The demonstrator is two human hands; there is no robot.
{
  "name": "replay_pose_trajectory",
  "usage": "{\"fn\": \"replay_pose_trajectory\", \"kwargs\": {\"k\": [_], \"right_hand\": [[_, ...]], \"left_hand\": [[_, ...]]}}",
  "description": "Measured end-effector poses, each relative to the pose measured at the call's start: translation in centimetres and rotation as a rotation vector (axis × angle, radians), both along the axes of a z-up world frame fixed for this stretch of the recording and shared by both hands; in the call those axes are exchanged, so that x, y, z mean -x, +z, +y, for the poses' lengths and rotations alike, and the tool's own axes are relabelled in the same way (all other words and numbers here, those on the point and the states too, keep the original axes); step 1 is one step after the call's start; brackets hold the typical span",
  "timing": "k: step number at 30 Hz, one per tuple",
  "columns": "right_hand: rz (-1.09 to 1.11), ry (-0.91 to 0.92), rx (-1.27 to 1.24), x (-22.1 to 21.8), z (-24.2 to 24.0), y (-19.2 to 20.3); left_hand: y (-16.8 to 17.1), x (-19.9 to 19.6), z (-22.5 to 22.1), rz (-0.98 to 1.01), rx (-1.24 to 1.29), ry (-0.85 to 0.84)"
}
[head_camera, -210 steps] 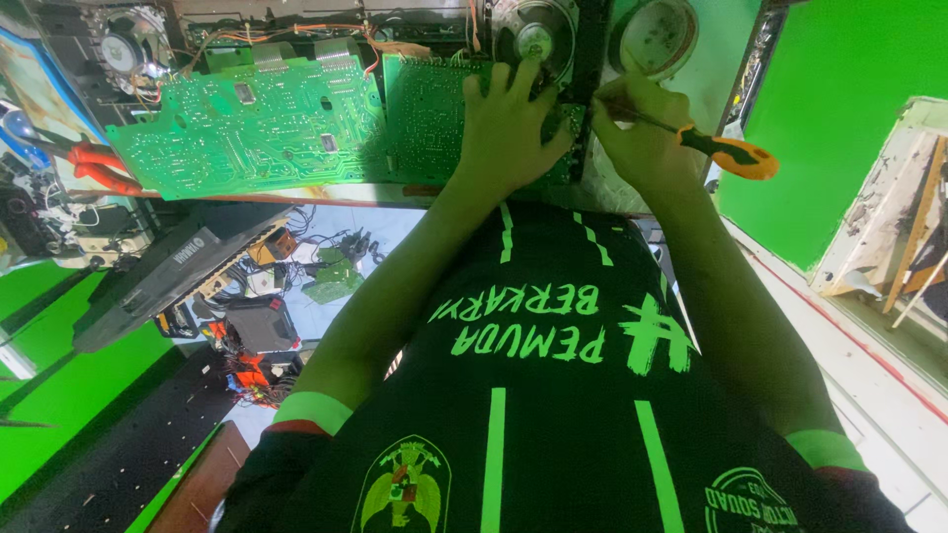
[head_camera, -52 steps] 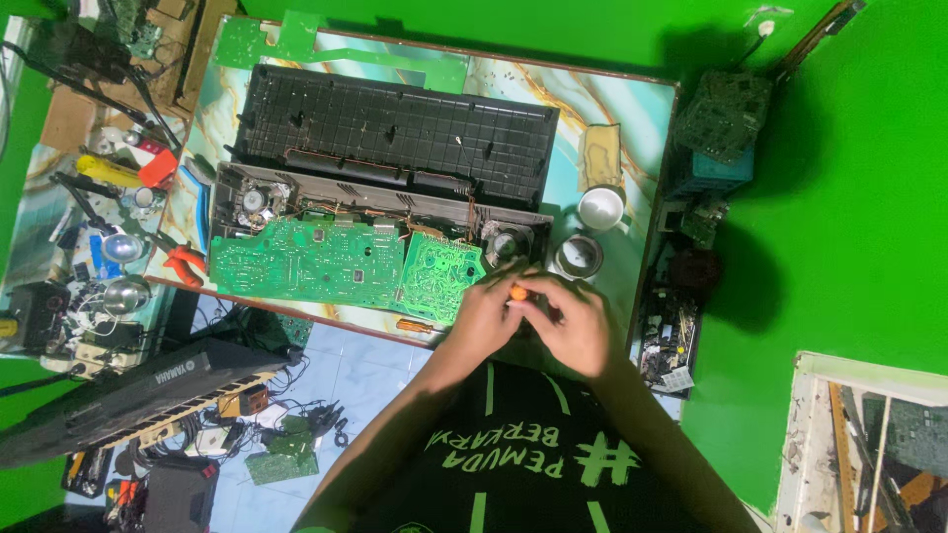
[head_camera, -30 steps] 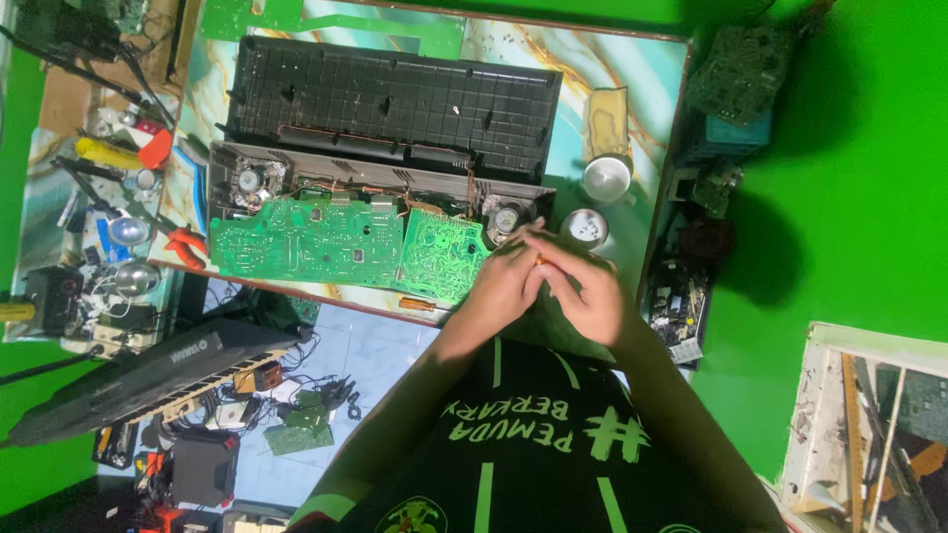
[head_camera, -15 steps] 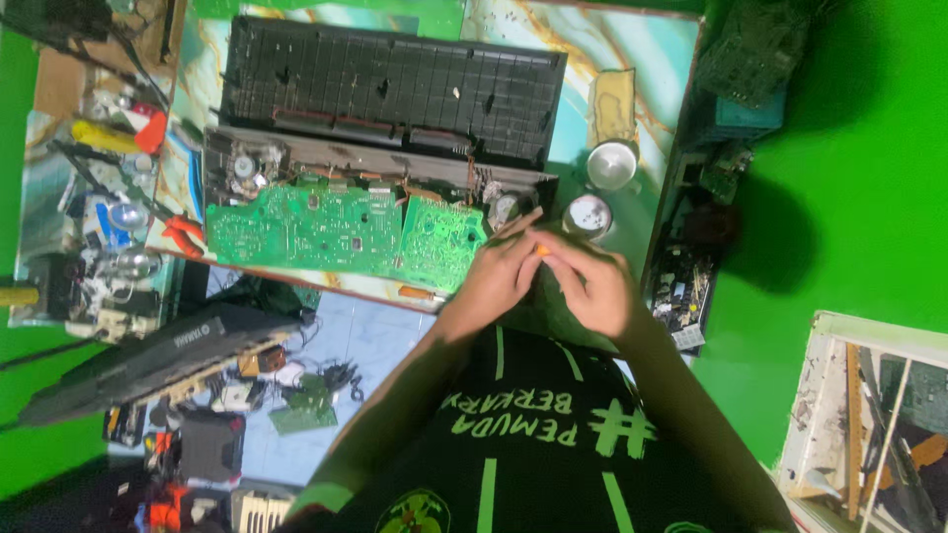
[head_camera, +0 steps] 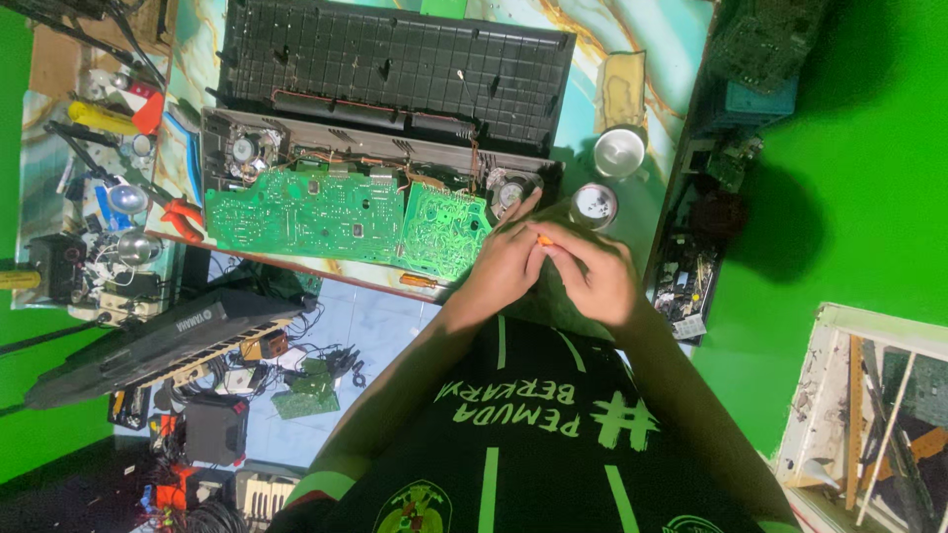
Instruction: The person works on a circuit board within an electronic device housing, using a screwdriver to remove and adjust components, including a small fan and a green PCB, then lifts the circuit board out to access the interior components.
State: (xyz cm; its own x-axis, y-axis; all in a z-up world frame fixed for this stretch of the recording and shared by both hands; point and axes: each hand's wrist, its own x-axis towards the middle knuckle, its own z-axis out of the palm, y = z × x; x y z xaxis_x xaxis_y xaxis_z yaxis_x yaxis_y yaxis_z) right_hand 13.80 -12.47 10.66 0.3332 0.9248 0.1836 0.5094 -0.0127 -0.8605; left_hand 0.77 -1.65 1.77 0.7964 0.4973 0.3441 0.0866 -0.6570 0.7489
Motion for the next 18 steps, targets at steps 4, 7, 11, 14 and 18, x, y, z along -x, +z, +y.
{"fn": "replay_pose_trajectory", "kwargs": {"k": [4,7,11,14,18], "right_hand": [[-0.09,-0.095,-0.021,1.3,0.0,-0.6],[-0.092,-0.14,-0.008,1.7,0.2,0.0],[0.012,0.005,0.086,0.9,0.2,1.1],[0.056,0.067,0.051,0.4,0.4,1.4],[-0.111,0.015,-0.024,0.7,0.4,1.3]], "left_hand": [[-0.5,0.2,-0.5,0.014,0.036,0.088],[-0.7,0.2,-1.0,-0.022,0.078,0.131],[-0.8,0.5,-1.1,-0.052,0.098,0.117],[-0.5,0.4,-0.6,-0.063,0.097,0.101],[0.7,0.4,-0.2,-0.028,0.106,0.112]]}}
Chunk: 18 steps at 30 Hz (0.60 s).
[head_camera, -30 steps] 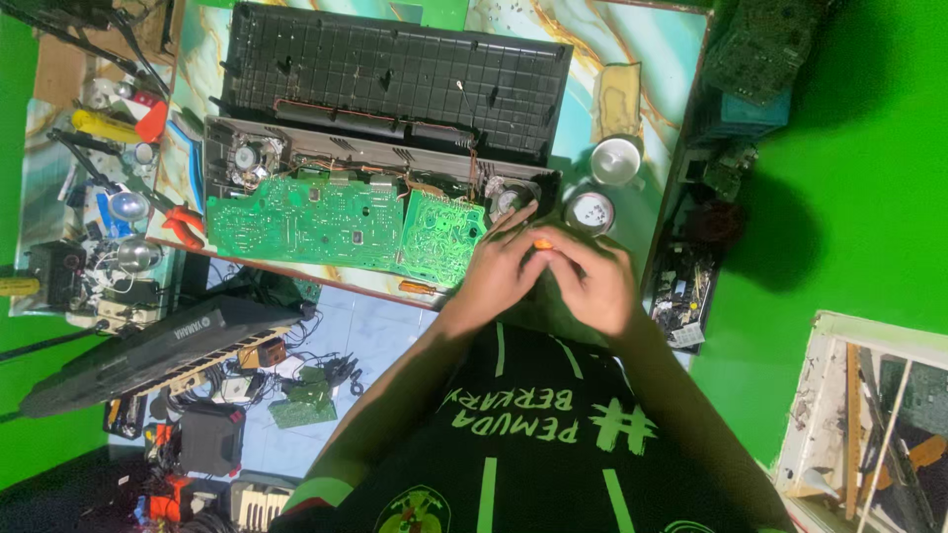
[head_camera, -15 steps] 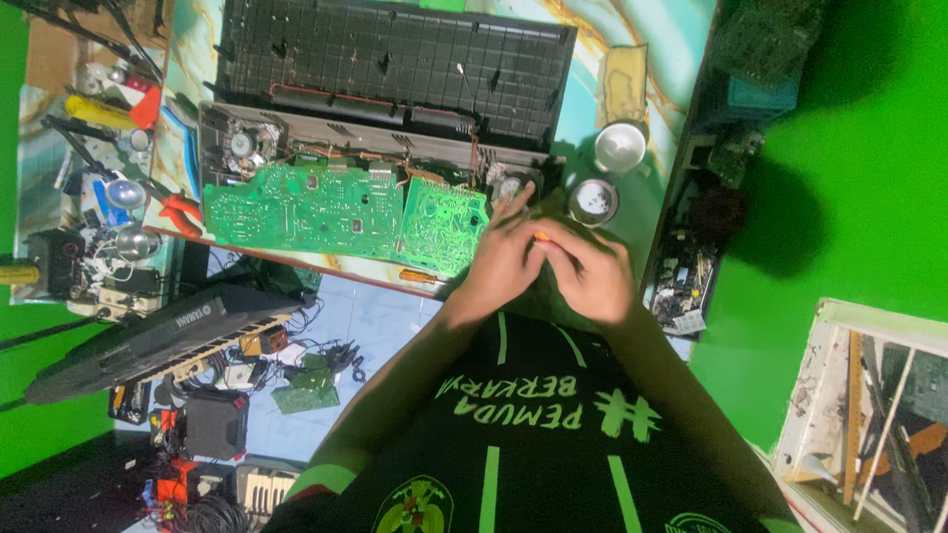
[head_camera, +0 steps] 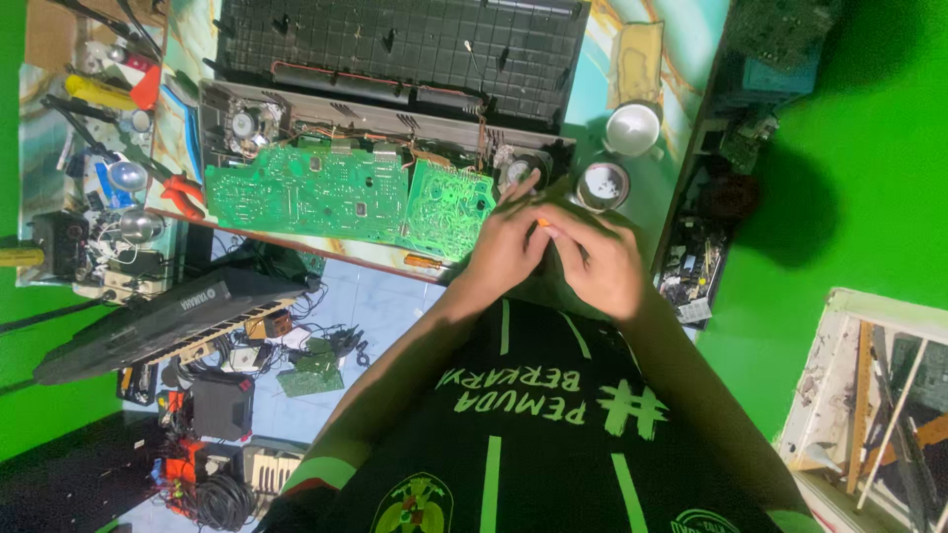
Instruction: The person works on a circuit board within an electronic device housing, using a screwdriver to remove and adjust components, including a small fan and a green PCB, then lifts the circuit board out to access the interior components.
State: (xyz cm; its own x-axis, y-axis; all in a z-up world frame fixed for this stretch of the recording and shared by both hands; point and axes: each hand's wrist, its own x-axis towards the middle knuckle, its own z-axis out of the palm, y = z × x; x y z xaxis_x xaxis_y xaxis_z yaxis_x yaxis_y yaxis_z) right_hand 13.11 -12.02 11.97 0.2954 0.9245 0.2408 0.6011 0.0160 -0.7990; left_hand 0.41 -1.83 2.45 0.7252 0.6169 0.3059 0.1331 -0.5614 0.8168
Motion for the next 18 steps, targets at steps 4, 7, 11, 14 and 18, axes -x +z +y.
{"fn": "replay_pose_trajectory", "kwargs": {"k": [4,7,11,14,18], "right_hand": [[-0.047,-0.069,-0.017,0.4,0.0,-0.1],[-0.082,-0.089,-0.023,0.6,-0.1,0.0],[-0.019,-0.127,0.059,0.9,0.0,0.1],[-0.012,-0.124,0.044,1.1,-0.1,0.4],[-0.087,-0.096,-0.041,1.3,0.1,1.0]], "left_hand": [[1.2,0.2,-0.5,-0.009,0.032,0.077],[1.6,0.2,-0.8,-0.018,0.0,0.088],[1.2,0.3,-1.1,-0.004,-0.015,0.074],[0.9,0.6,-1.0,0.011,-0.065,0.048],[0.6,0.9,-0.6,0.038,-0.055,0.027]]}}
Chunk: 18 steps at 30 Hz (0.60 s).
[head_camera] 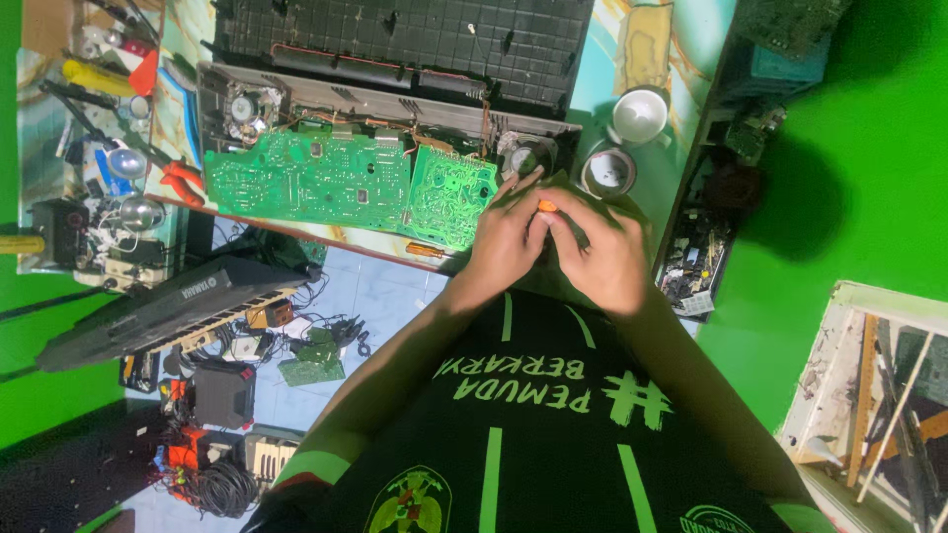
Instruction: The person works on a circuit board within an electronic device housing, using a screwdriver to remove and adjust components, including a small fan and a green PCB, then lifts the circuit board out to access the interior components.
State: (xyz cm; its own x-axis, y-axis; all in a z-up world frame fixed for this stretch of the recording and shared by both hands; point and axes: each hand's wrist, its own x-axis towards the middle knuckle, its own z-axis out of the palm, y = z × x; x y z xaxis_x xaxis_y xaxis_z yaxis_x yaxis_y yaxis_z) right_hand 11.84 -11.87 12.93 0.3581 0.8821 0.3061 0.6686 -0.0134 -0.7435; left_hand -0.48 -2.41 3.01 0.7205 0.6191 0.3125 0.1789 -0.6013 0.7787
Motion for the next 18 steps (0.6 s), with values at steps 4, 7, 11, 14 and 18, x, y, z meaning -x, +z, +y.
{"fn": "replay_pose_trajectory", "kwargs": {"k": [4,7,11,14,18], "right_hand": [[-0.035,-0.021,0.016,0.4,0.1,0.4],[-0.065,-0.037,0.033,0.6,0.0,0.4],[-0.038,-0.041,0.003,0.6,-0.2,0.0],[-0.014,-0.05,-0.013,0.5,-0.3,-0.4],[-0.007,-0.068,-0.023,0.5,-0.7,-0.8]], "left_hand": [[-0.1,0.1,0.0,-0.036,0.028,0.018],[0.0,0.1,-0.3,-0.028,0.059,0.042],[0.3,0.1,-0.5,-0.048,0.092,0.021],[0.7,-0.1,-0.5,-0.054,0.11,0.017],[0.9,-0.3,-0.7,-0.077,0.105,0.005]]}}
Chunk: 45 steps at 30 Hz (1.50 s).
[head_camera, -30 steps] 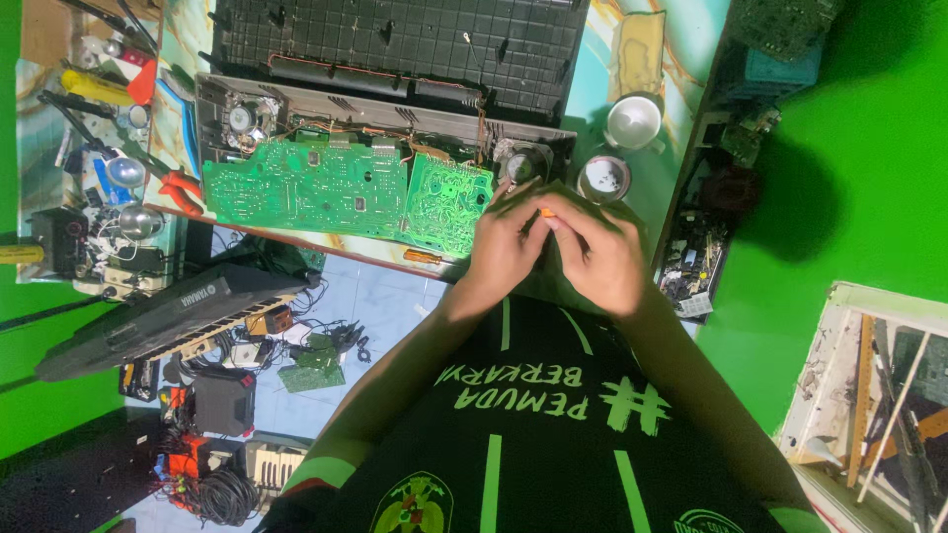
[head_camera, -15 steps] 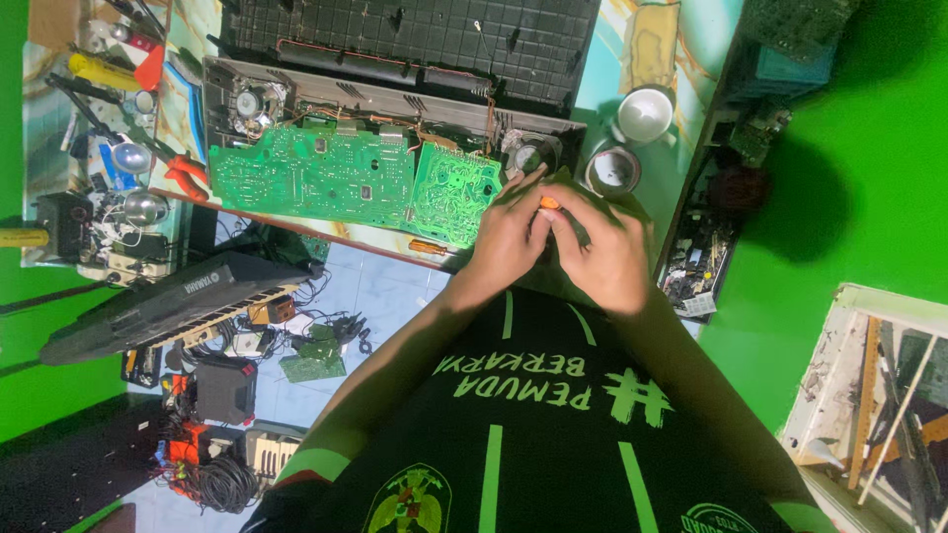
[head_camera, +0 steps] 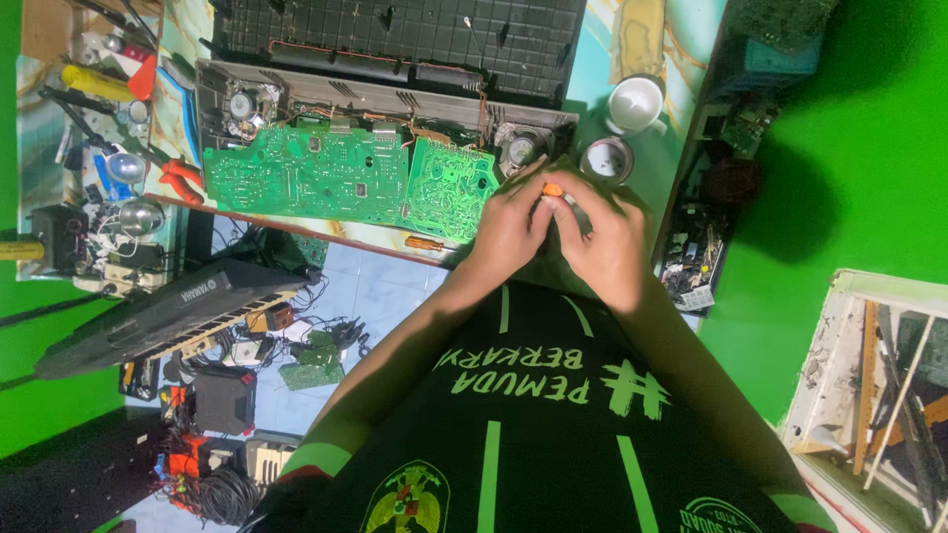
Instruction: The person works on a circuit board within an electronic device housing, using a screwdriver to remove and adjust components, including a small fan and a green PCB, then lifts the circuit board out to access the interior components.
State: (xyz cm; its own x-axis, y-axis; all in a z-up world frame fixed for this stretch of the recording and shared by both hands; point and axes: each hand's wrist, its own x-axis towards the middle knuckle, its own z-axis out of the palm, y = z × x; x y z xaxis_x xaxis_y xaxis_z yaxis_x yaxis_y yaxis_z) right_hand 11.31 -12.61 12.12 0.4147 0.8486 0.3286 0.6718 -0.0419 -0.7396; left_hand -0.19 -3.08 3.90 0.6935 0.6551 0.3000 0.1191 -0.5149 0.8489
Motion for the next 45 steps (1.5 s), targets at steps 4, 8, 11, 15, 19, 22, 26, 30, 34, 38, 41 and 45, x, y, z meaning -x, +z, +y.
{"fn": "replay_pose_trajectory", "kwargs": {"k": [4,8,11,15,19,22,26,30,34,38,41,45], "right_hand": [[0.056,-0.068,0.117,-0.1,-0.3,-0.2],[0.076,0.023,0.032,-0.7,-0.6,0.6],[0.03,0.045,0.01,-1.2,-0.7,1.7],[0.125,0.072,0.062,-1.5,-1.0,2.8],[0.16,0.074,0.179,-1.8,-1.7,2.5],[0.001,0.122,0.131,-2.5,-2.7,1.4],[0.218,0.044,0.006,-2.5,-4.3,-0.3],[0.606,0.036,-0.076,-1.4,-5.2,-2.1],[0.715,-0.018,-0.078,-0.2,-5.8,-2.5],[0.668,-0.09,-0.12,1.7,-4.3,-3.6],[0.443,-0.112,-0.017,2.9,-3.9,-4.6],[0.713,-0.328,0.04,4.9,-4.7,-4.8]], "left_hand": [[0.3,-0.2,0.0,0.022,0.052,-0.015],[1.0,-0.5,0.7,0.126,0.181,-0.058],[1.9,-0.4,1.0,0.044,0.126,-0.094],[2.8,0.0,0.9,-0.049,-0.003,-0.162],[2.8,0.4,0.0,0.009,0.009,-0.183],[2.2,0.9,-0.2,0.056,0.049,-0.227],[1.6,1.5,0.0,0.295,0.106,-0.21],[1.1,1.6,0.2,0.03,-0.152,-0.175],[0.4,1.5,1.6,0.128,-0.136,-0.12],[-0.6,2.4,3.0,0.03,-0.331,-0.195],[-1.9,3.4,3.4,0.031,-0.381,-0.281],[-4.1,4.3,6.6,0.254,-0.287,-0.548]]}}
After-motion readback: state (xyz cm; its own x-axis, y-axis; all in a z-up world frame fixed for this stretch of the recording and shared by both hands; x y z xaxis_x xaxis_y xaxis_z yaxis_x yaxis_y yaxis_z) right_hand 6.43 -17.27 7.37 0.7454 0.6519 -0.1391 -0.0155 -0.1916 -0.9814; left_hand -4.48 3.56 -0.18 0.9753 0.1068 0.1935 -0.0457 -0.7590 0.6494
